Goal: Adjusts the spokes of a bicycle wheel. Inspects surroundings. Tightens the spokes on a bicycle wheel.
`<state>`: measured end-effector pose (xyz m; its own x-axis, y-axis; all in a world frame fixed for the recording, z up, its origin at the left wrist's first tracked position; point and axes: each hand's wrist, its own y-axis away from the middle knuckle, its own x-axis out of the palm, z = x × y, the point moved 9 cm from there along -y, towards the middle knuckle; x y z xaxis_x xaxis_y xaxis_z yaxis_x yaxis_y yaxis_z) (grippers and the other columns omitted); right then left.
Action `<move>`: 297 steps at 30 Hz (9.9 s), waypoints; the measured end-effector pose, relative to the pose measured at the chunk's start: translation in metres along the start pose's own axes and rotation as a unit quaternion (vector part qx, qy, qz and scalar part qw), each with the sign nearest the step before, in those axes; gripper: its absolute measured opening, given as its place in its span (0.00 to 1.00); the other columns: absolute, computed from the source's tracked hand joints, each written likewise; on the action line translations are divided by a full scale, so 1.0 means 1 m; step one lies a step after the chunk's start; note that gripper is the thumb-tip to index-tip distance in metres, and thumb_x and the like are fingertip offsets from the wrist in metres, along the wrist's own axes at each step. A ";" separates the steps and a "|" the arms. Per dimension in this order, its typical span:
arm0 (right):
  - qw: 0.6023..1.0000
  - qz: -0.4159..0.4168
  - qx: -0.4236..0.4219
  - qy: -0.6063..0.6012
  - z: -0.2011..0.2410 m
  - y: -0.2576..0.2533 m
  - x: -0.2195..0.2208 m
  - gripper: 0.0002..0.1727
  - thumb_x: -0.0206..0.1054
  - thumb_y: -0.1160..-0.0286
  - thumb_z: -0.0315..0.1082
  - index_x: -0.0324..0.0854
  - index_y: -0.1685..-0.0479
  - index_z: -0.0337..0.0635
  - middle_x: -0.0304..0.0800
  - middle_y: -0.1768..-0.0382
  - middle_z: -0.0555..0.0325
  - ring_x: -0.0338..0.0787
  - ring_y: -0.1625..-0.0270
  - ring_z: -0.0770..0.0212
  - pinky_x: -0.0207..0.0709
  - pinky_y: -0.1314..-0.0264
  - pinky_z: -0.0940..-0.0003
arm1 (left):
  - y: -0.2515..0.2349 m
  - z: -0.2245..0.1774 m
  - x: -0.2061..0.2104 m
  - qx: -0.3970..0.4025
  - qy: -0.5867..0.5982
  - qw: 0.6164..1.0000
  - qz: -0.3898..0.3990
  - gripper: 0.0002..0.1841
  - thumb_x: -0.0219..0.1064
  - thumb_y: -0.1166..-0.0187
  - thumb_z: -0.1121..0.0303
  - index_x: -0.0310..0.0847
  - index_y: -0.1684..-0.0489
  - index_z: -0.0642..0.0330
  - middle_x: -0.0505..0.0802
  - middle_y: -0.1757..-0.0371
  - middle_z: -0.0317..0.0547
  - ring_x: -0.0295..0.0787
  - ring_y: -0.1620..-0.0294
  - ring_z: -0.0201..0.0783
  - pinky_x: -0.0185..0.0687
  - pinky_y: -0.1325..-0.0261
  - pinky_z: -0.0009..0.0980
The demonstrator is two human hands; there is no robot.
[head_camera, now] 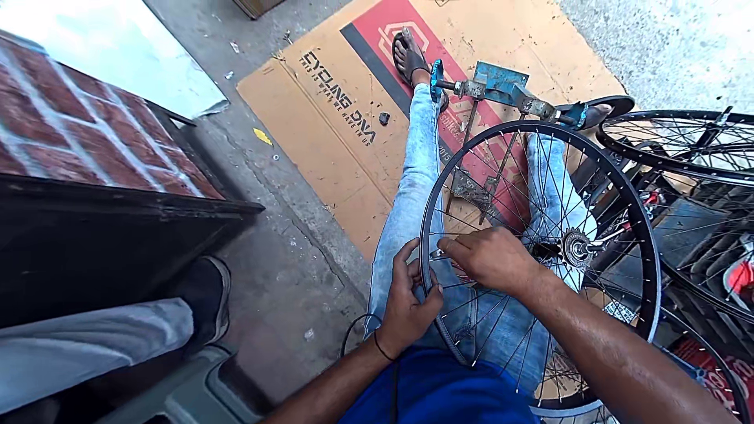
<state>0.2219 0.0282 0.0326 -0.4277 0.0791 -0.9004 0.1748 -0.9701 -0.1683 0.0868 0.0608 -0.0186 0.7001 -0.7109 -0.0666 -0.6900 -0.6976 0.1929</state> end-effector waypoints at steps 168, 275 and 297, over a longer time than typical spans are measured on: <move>0.930 0.091 0.349 -0.074 -0.028 0.016 0.010 0.18 0.54 0.09 0.44 0.90 0.36 0.61 0.95 0.59 0.57 0.94 0.58 0.51 0.83 0.64 0.45 | -0.022 0.005 -0.017 -0.032 -0.124 0.992 0.006 0.48 0.65 0.35 0.70 0.44 0.07 0.48 0.89 0.62 0.36 0.85 0.71 0.32 0.83 0.70 0.28; 0.795 0.279 0.320 -0.433 0.002 0.026 0.066 0.23 0.77 0.26 0.38 0.86 0.30 0.53 0.97 0.52 0.66 0.95 0.54 0.68 0.89 0.45 0.56 | 0.044 -0.006 -0.021 -0.063 0.010 0.998 0.018 0.25 0.81 0.32 0.74 0.80 0.35 0.57 0.95 0.50 0.50 0.95 0.53 0.45 0.94 0.49 0.36; 0.845 0.228 0.177 -0.450 0.005 0.019 0.043 0.08 0.70 0.17 0.39 0.86 0.49 0.47 0.95 0.63 0.66 0.92 0.64 0.72 0.87 0.57 0.69 | 0.049 -0.015 -0.014 -0.059 0.024 0.998 0.027 0.25 0.79 0.34 0.79 0.79 0.37 0.59 0.94 0.51 0.48 0.94 0.54 0.42 0.94 0.50 0.35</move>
<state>0.2027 0.0124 -0.0069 -0.9167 -0.3729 -0.1434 0.2945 -0.8733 0.3882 0.0458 0.0378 0.0062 0.6728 -0.7398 -0.0061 -0.7024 -0.6414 0.3088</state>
